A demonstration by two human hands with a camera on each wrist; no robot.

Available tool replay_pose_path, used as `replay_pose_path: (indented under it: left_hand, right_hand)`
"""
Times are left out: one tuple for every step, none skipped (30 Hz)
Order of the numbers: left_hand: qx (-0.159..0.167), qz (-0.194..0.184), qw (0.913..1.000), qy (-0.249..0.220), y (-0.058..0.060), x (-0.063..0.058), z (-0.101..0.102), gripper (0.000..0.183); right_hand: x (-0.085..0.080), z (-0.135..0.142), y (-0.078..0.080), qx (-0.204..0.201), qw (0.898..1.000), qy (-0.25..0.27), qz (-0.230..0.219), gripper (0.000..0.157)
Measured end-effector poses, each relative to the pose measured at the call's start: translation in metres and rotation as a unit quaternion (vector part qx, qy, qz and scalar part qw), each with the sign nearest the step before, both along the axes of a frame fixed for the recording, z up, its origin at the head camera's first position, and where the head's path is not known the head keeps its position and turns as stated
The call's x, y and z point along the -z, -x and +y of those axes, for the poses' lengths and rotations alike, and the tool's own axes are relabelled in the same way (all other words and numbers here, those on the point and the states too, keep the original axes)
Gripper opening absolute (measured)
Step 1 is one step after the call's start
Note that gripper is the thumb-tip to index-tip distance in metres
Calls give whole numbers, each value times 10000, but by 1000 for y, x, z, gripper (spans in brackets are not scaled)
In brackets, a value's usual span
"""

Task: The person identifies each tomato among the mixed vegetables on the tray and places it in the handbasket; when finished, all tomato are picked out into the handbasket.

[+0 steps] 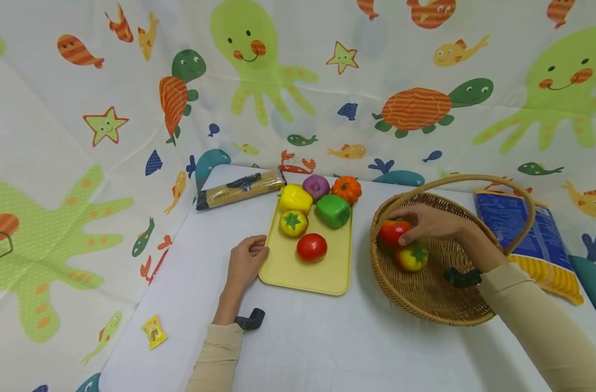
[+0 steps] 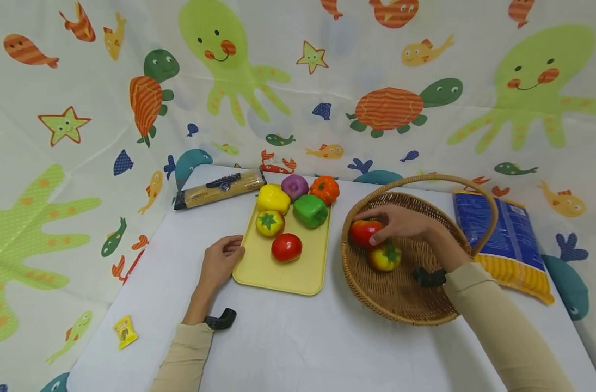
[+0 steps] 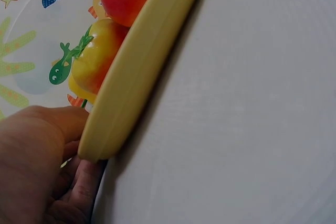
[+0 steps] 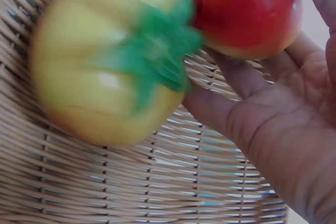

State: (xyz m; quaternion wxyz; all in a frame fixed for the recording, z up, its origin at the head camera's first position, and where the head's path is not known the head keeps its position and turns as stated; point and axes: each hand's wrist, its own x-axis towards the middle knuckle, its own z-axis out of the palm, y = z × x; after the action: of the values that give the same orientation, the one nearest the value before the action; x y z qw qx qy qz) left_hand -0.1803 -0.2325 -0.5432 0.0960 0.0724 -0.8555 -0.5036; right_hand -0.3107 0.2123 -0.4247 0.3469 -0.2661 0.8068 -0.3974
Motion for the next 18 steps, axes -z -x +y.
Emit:
replay_pose_path:
  left_hand:
    - [-2, -9, 10000, 1, 0, 0, 0, 32]
    - [4, -23, 10000, 9, 0, 0, 0, 32]
    - [8, -41, 10000, 20, 0, -1, 0, 33]
    - [2, -57, 10000, 26, 0, -1, 0, 33]
    - [-3, -73, 10000, 30, 0, -1, 0, 33]
    - [-7, -85, 10000, 39, 0, -1, 0, 33]
    - [-16, -92, 9999, 49, 0, -1, 0, 33]
    - [-14, -95, 9999, 63, 0, -1, 0, 33]
    - [-20, -99, 9999, 68, 0, -1, 0, 33]
    - [-25, -99, 9999, 72, 0, -1, 0, 33]
    - [-14, -93, 9999, 67, 0, -1, 0, 33]
    - [-8, -84, 9999, 62, 0, -1, 0, 33]
    - [-6, -78, 10000, 57, 0, -1, 0, 32]
    - [7, -74, 10000, 57, 0, -1, 0, 33]
    - [9, -70, 10000, 47, 0, -1, 0, 33]
    - [13, -64, 10000, 51, 0, 0, 0, 33]
    - [15, -59, 10000, 60, 1, 0, 0, 33]
    - [10, -56, 10000, 71, 1, 0, 0, 33]
  right_hand:
    - [1, 0, 0, -31, 10000, -26, -16, 62]
    - [2, 1, 1, -66, 10000, -49, -33, 63]
    - [3, 1, 1, -97, 9999, -61, -43, 63]
    - [4, 1, 1, -114, 9999, -60, -61, 63]
    - [5, 2, 2, -125, 9999, -64, -44, 62]
    - [6, 2, 2, -138, 9999, -48, -13, 62]
    - [7, 2, 2, -151, 9999, -32, 4, 62]
    - [7, 3, 3, -187, 9998, -12, 29, 61]
    - [8, 3, 3, -219, 9997, -10, 49, 60]
    - [8, 3, 3, -247, 9997, -8, 41, 60]
    - [8, 3, 4, -278, 9996, -3, 12, 60]
    - [9, 3, 4, -321, 9995, -19, 5, 59]
    - [9, 4, 4, -342, 9994, -49, -4, 59]
    - [9, 4, 4, -367, 9993, -97, 9, 58]
    - [10, 4, 4, -359, 9993, -143, 12, 58]
    - [10, 4, 4, -369, 9992, -169, 22, 58]
    - [10, 4, 4, -389, 9990, -204, 45, 58]
    - [10, 4, 3, -414, 9988, -234, 81, 58]
